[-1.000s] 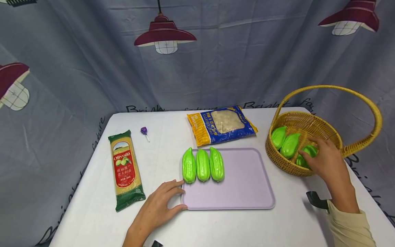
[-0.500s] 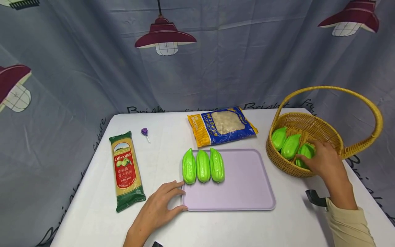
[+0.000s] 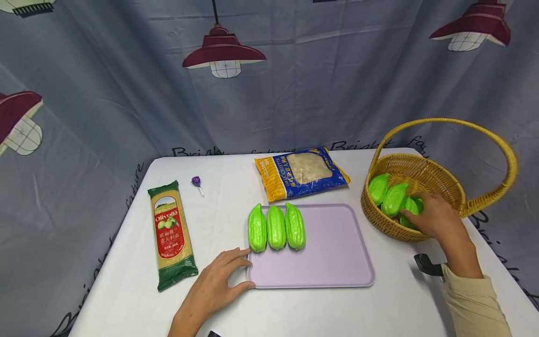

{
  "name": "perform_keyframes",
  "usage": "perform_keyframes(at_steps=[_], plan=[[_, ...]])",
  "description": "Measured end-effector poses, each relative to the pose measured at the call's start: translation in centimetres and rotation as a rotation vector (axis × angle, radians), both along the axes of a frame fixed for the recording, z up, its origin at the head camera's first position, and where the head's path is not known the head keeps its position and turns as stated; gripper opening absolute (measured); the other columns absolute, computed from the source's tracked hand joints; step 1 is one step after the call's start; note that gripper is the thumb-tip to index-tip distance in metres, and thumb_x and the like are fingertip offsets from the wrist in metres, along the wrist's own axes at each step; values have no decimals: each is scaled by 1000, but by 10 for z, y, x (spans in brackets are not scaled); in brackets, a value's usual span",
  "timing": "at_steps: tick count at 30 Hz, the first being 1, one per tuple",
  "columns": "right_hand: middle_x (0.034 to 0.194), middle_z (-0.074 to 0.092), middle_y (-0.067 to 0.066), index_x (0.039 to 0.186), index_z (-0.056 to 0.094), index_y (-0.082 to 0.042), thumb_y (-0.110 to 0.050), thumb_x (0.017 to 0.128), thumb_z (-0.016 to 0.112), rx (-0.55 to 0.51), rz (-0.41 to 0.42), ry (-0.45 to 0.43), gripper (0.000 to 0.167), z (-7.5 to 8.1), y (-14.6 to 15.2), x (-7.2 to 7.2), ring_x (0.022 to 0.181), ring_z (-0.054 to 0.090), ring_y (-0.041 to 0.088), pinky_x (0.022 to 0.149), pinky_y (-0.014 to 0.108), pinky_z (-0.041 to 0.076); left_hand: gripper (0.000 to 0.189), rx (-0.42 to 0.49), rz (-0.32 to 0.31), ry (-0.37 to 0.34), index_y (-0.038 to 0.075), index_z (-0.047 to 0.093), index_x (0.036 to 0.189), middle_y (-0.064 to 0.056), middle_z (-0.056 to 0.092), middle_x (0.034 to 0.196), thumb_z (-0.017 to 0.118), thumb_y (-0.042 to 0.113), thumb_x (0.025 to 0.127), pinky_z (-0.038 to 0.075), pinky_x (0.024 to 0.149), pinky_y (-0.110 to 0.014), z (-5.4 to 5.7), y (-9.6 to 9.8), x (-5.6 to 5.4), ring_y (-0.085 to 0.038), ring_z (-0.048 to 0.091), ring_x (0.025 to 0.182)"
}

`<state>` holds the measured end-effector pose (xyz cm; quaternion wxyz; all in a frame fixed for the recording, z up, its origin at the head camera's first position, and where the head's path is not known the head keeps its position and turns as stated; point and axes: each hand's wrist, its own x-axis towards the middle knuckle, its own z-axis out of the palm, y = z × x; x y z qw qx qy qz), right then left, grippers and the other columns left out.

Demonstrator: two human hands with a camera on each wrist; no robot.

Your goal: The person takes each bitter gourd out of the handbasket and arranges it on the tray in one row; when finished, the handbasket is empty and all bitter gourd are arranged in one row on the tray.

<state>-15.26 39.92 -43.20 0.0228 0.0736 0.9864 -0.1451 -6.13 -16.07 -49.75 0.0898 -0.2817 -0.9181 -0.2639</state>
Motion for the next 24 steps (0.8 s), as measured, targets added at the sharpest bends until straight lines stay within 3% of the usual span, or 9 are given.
perform_keyframes(at_steps=[8, 13, 24], plan=[[143, 33, 51, 146, 44, 13, -32, 95, 78, -27, -30, 42, 75, 3, -1, 3, 123, 41, 68, 93, 83, 46, 43, -1, -1, -5, 23, 78, 115, 5, 68, 145, 95, 42, 81, 57, 111, -41, 0, 0, 0, -20, 63, 135], [141, 37, 51, 146, 45, 11, -31, 95, 78, -46, -19, 109, 74, 10, -3, 7, 120, 43, 67, 88, 83, 47, 43, 0, 3, -17, 24, 78, 116, 5, 68, 146, 96, 42, 81, 57, 112, -42, 1, 0, 0, -20, 63, 135], [145, 40, 45, 150, 50, 7, -32, 97, 78, -89, -8, 244, 71, 24, -15, 14, 130, 38, 65, 94, 85, 41, 42, 3, -3, -12, 24, 78, 115, 5, 68, 145, 96, 41, 80, 58, 111, -42, 1, 0, -1, -20, 63, 135]])
